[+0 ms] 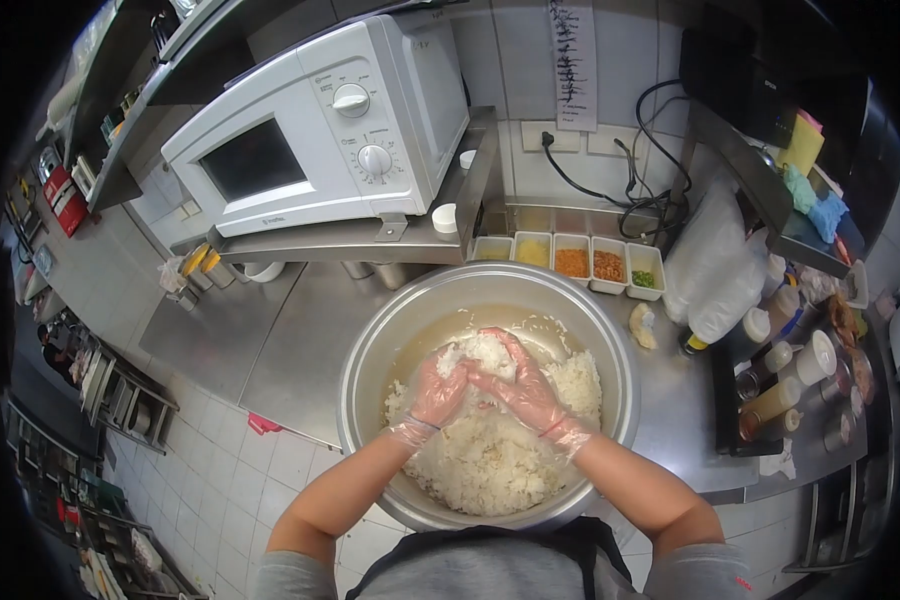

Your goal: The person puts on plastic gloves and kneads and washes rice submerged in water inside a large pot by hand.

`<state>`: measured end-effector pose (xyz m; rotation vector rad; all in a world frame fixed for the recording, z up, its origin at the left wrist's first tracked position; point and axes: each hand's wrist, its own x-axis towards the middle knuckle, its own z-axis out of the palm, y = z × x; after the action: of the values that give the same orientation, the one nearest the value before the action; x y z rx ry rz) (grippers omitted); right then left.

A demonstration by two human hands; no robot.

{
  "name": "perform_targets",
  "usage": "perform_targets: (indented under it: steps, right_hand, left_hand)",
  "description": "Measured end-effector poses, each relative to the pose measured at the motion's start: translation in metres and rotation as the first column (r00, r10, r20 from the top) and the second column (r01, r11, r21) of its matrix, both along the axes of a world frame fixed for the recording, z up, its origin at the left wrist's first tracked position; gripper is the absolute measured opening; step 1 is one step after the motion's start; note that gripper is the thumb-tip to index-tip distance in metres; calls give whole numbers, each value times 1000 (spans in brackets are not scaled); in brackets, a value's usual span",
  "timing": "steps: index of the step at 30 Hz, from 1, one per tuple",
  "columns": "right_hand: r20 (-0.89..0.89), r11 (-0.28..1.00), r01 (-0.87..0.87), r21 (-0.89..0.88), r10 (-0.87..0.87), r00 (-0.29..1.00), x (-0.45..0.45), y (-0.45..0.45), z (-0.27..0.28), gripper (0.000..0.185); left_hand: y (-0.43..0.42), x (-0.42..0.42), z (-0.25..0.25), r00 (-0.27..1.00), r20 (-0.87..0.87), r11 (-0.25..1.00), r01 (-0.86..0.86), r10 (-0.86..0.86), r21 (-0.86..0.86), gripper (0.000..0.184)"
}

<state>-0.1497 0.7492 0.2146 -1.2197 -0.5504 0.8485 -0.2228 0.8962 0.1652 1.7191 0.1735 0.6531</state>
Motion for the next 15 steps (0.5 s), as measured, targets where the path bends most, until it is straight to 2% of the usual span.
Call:
perform_targets:
  steps: [1, 3, 5, 6, 7, 8, 9, 10, 11, 12, 13, 15]
  right_hand:
    - [-135, 1000, -2, -14, 0, 991, -2, -1, 3, 74]
    - [-42, 997, 27, 67, -24, 999, 1, 4, -43, 70]
    - [95, 996, 46, 82, -53, 994, 0, 5, -58, 67]
    - [189, 997, 55, 57, -65, 980, -3, 4, -53, 66]
    - [127, 997, 80, 13, -81, 989, -4, 3, -43, 65]
    - [65, 994, 104, -31, -102, 993, -6, 3, -33, 64]
    - [-153, 987, 127, -103, -142, 978, -6, 6, -11, 65]
    - [-361, 975, 135, -176, -191, 913, -6, 6, -1, 65]
    - [-411, 984, 146, -101, -175, 895, 0, 8, -14, 65]
    - [-458, 987, 160, -26, -154, 875, 12, 13, -40, 64]
    - [-503, 983, 176, 49, -128, 855, 18, 15, -54, 64]
    - [-594, 977, 209, 36, -147, 791, 7, 11, -39, 61]
  left_hand:
    - [-2, 2, 2, 999, -13, 999, -49, 49, -7, 25]
    - [-1, 7, 7, 995, -53, 993, -94, 90, -76, 23]
    - [1, 8, 8, 992, -110, 975, -88, 66, -204, 24]
    - [4, 9, -3, 990, -89, 979, -89, 107, 184, 27]
    - [10, 11, -22, 989, -55, 835, -85, 136, 544, 30]
    - [8, 9, -28, 994, -44, 777, -51, 101, 627, 34]
    - [4, 6, -29, 997, -32, 711, -24, 65, 702, 38]
    - [-7, 4, -31, 999, -38, 830, 40, -23, 557, 42]
    - [-24, -1, -11, 989, -67, 958, 144, -131, 248, 48]
    - [-41, -6, 9, 979, -43, 976, 196, -201, -98, 55]
    - [-49, -11, 18, 983, -60, 981, 176, -172, 86, 56]
    - [-58, -16, 24, 991, -78, 890, 130, -107, 437, 58]
